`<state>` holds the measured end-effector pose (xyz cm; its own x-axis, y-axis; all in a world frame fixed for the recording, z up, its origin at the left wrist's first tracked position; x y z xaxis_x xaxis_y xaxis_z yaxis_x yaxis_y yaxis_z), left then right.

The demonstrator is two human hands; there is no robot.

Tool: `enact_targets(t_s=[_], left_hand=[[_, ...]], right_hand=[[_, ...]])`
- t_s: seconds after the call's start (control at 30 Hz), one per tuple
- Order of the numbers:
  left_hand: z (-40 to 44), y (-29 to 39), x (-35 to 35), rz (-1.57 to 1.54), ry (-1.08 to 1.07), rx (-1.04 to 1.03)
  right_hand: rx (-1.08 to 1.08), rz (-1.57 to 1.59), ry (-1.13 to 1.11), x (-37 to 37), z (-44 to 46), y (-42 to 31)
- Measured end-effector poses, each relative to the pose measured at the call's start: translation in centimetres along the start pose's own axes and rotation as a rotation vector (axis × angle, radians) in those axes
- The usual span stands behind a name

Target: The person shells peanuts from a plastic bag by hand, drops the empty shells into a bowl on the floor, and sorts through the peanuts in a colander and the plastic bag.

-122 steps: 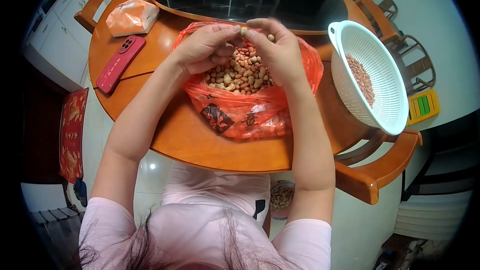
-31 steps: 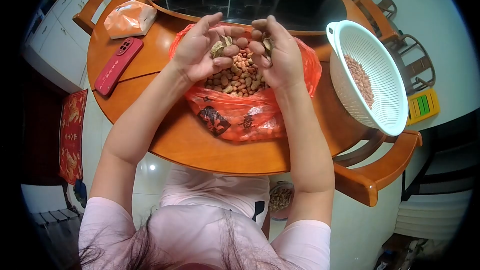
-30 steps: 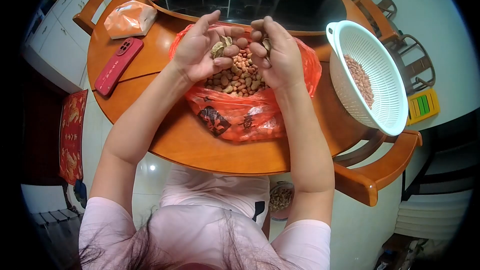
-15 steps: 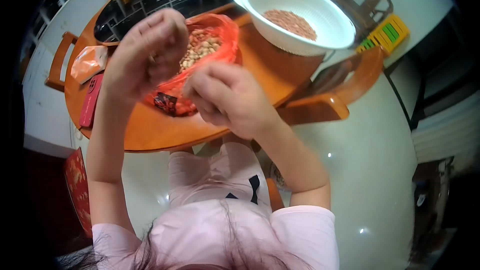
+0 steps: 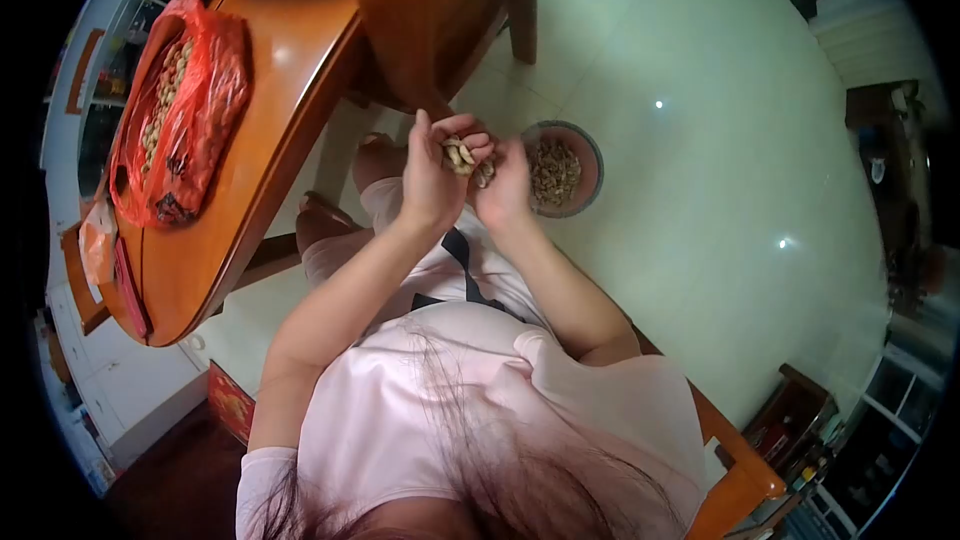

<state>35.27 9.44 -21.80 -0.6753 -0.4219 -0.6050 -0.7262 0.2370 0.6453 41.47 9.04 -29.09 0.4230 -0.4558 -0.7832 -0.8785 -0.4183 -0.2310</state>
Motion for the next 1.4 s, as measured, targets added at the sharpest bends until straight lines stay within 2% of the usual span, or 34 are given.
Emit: enact_targets(t_s=[0.03, 0.07, 0.17, 0.2, 0.33, 0.43, 0.53, 0.63, 0.73, 0.83, 0.93, 1.03, 1.1, 1.17, 1.2, 1.23, 1.27, 1.33, 1.37, 1.4], left_hand=[[0.6, -0.8, 0.7, 0.090, -0.009, -0.064], [0.8, -0.4, 1.1, 0.488, -0.003, -0.298], [-1.6, 2.4, -2.2, 0.648, -0.096, -0.591], [-1.1, 1.9, -2.1, 0.677, -0.163, -0.578], [-0.6, 0.8, -2.6, 0.387, -0.240, -0.437], [-0.6, 0.7, -2.9, 0.346, -0.258, -0.380], [-0.8, 1.7, -2.7, 0.227, -0.227, -0.305], [-1.9, 3.7, -2.7, 0.250, -0.213, -0.288], [-3.7, 5.5, -1.4, 0.390, -0.229, -0.310], [-5.4, 7.2, 0.7, 0.492, -0.195, -0.368], [-7.8, 9.6, 2.8, 0.538, -0.124, -0.429], [-10.4, 12.4, 5.6, 0.628, -0.071, -0.542], [-12.4, 14.5, 7.2, 0.673, -0.003, -0.591], [-14.8, 17.3, 7.9, 0.756, 0.033, -0.703], [-16.2, 18.9, 8.1, 0.820, 0.030, -0.774], [-17.7, 20.5, 8.3, 0.890, 0.035, -0.844], [-19.3, 22.1, 6.8, 1.066, -0.066, -0.963], [-21.5, 26.1, 7.6, 1.059, 0.025, -1.039], [-22.1, 27.4, 8.2, 1.046, 0.053, -1.063], [-23.4, 29.3, 8.8, 1.069, 0.052, -1.202]], right_hand=[[-0.008, 0.021, -0.047, -1.4, -0.1, 0.4], [0.053, -0.049, -0.056, -2.2, -0.8, 0.1], [0.122, -0.078, -0.137, -4.1, -2.0, -1.2], [0.068, 0.008, -0.010, -1.7, -0.5, -0.7], [0.034, 0.119, 0.049, -0.9, 0.1, -1.3], [-0.005, 0.240, -0.009, 0.3, 0.8, -1.1], [0.014, 0.112, 0.113, 3.5, 1.6, -2.1], [0.107, 0.267, -0.009, 10.1, 5.3, -5.0], [0.103, -0.185, 0.251, 15.1, 5.9, -8.7], [-0.011, -0.455, 0.318, 20.6, 6.6, -10.9], [0.061, -0.968, 0.854, 24.7, 2.8, -15.0], [0.115, -0.799, 0.689, 26.4, 3.4, -14.9], [0.170, -0.802, 0.663, 26.5, 3.9, -14.9], [0.173, -0.958, 0.511, 23.5, 4.5, -14.2], [0.197, -1.106, 0.445, 19.1, 3.5, -13.5], [0.300, -1.126, 0.340, 14.5, 2.3, -12.4], [0.251, -1.249, 0.214, 11.0, 2.1, -10.5], [0.137, -1.454, -0.020, 3.3, 0.4, -6.1], [0.205, -1.541, -0.161, -1.4, -1.1, -4.0], [0.287, -1.622, -0.301, -6.0, -3.1, -1.8]])
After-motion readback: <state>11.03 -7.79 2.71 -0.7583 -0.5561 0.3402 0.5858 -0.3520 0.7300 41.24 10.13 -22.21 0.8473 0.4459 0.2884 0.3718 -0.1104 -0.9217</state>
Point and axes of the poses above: each hand's wrist, its own z-axis towards the middle knuckle, its own x-axis out of the back of the hand, y = z × x, the point moved 10 cm from there along z, towards the middle knuckle, and after that the axes turned 7 degrees about y, right-handed, at the moved point
